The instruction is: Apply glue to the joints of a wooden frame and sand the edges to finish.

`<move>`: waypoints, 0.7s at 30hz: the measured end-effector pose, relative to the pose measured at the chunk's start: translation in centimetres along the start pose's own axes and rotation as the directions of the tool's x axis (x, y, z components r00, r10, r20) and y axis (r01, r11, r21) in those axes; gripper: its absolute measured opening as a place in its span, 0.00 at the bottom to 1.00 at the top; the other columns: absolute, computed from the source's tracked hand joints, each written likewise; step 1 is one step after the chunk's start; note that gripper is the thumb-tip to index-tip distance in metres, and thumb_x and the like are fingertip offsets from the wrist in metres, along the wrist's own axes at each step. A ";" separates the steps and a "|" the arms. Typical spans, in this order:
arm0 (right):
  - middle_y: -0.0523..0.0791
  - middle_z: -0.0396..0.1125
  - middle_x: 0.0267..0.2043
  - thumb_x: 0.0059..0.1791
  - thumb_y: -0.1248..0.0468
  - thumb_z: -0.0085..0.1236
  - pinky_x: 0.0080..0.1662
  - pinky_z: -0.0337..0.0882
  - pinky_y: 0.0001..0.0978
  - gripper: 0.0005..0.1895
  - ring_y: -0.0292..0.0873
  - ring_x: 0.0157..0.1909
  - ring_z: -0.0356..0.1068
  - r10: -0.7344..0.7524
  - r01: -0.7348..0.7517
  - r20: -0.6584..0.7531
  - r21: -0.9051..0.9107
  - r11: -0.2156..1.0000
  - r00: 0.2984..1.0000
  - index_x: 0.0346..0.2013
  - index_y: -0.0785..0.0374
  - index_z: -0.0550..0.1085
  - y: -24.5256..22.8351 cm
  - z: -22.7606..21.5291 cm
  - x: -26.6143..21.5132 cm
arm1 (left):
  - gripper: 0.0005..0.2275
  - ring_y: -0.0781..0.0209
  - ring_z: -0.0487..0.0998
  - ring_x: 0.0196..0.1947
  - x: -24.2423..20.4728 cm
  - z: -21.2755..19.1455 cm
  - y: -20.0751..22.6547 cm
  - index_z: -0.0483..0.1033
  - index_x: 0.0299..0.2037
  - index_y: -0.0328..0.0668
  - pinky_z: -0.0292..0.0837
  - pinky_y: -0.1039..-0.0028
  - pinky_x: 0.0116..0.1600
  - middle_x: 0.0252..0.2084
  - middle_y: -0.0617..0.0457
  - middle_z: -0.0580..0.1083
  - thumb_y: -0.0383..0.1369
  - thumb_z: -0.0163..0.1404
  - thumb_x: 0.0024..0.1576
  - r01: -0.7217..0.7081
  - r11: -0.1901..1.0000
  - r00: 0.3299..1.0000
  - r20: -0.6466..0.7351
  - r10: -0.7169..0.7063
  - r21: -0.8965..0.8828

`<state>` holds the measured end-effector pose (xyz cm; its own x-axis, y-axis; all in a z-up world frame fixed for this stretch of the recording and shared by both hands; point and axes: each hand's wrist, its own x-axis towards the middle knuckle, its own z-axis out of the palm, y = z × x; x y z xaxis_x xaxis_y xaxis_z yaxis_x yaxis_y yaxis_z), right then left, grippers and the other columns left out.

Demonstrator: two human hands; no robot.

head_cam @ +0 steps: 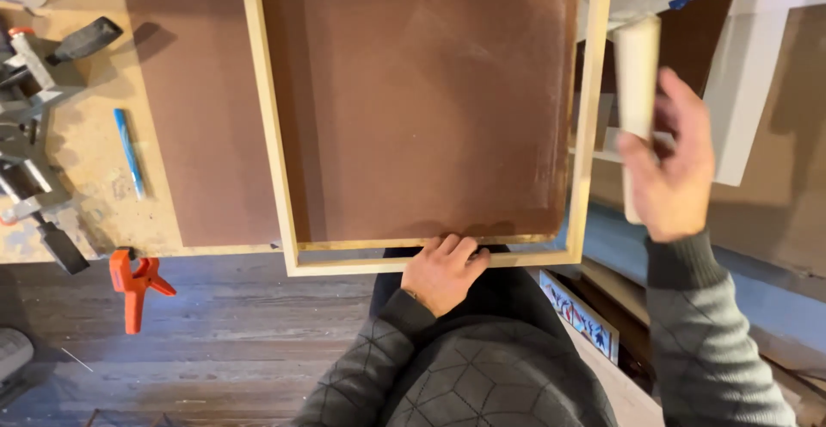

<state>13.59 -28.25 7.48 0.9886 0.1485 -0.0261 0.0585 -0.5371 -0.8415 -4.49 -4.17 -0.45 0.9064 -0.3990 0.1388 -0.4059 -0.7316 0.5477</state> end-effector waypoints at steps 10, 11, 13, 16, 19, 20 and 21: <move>0.46 0.56 0.75 0.50 0.78 0.43 0.71 0.56 0.34 0.36 0.42 0.75 0.55 0.424 -0.420 0.164 0.654 0.629 0.891 0.74 0.63 0.58 11.1 3.8 -10.1 | 0.11 0.54 0.73 0.44 -1.0 1.6 -1.1 0.81 0.45 0.44 0.71 0.64 0.48 0.44 0.53 0.71 0.30 0.54 0.52 0.062 0.996 0.998 -0.008 -0.062 0.065; 0.46 0.56 0.75 0.50 0.78 0.43 0.71 0.56 0.34 0.36 0.42 0.75 0.55 0.429 -0.422 0.163 0.659 0.622 0.888 0.74 0.63 0.58 11.2 4.0 -9.8 | 0.11 0.54 0.73 0.44 -0.1 1.2 -0.7 0.81 0.45 0.44 0.71 0.64 0.48 0.44 0.53 0.71 0.30 0.54 0.52 0.059 0.996 0.998 0.000 -0.059 0.068; 0.45 0.52 0.78 0.51 0.75 0.41 0.73 0.53 0.33 0.36 0.41 0.78 0.51 0.375 -0.397 0.194 0.691 0.603 0.907 0.76 0.64 0.55 11.4 4.3 -9.2 | 0.20 0.45 0.66 0.63 1.5 0.3 0.1 0.77 0.52 0.47 0.63 0.49 0.60 0.62 0.48 0.67 0.36 0.59 0.48 0.224 0.973 0.974 0.019 -0.226 0.049; 0.46 0.52 0.78 0.58 0.68 0.41 0.73 0.53 0.33 0.29 0.41 0.77 0.52 0.351 -0.398 0.208 0.644 0.653 0.913 0.76 0.65 0.55 12.6 4.8 -9.9 | 0.35 0.39 0.54 0.73 6.1 -1.5 1.7 0.70 0.63 0.45 0.51 0.39 0.70 0.73 0.45 0.57 0.40 0.62 0.41 0.278 0.959 0.953 0.112 -0.282 0.053; 0.47 0.52 0.78 0.60 0.65 0.40 0.73 0.51 0.32 0.28 0.41 0.78 0.50 0.296 -0.350 0.189 0.581 0.735 0.936 0.76 0.67 0.53 12.3 5.0 -9.2 | 0.42 0.39 0.48 0.76 8.1 -0.4 1.3 0.65 0.68 0.48 0.44 0.35 0.72 0.76 0.47 0.52 0.40 0.63 0.36 0.272 0.956 0.931 0.220 -0.291 0.114; 0.47 0.52 0.78 0.60 0.65 0.40 0.73 0.51 0.32 0.28 0.41 0.78 0.50 0.297 -0.351 0.189 0.581 0.734 0.936 0.76 0.67 0.53 12.4 4.8 -9.9 | 0.42 0.39 0.48 0.76 8.3 0.0 1.0 0.65 0.68 0.48 0.44 0.35 0.72 0.76 0.47 0.52 0.40 0.63 0.36 0.271 0.956 0.931 0.221 -0.291 0.114; 0.48 0.50 0.79 0.60 0.66 0.40 0.73 0.50 0.33 0.29 0.42 0.78 0.48 0.281 -0.341 0.195 0.559 0.756 0.940 0.76 0.68 0.52 12.2 4.7 -10.9 | 0.43 0.40 0.47 0.76 8.1 0.2 0.9 0.64 0.69 0.50 0.43 0.35 0.73 0.76 0.48 0.51 0.40 0.63 0.36 0.266 0.956 0.926 0.242 -0.289 0.125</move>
<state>2.86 -32.57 -5.07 0.9185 0.1505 -0.3657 -0.3709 0.0074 -0.9286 2.46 -8.18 0.98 0.9287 -0.2918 -0.2290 -0.1620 -0.8745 0.4571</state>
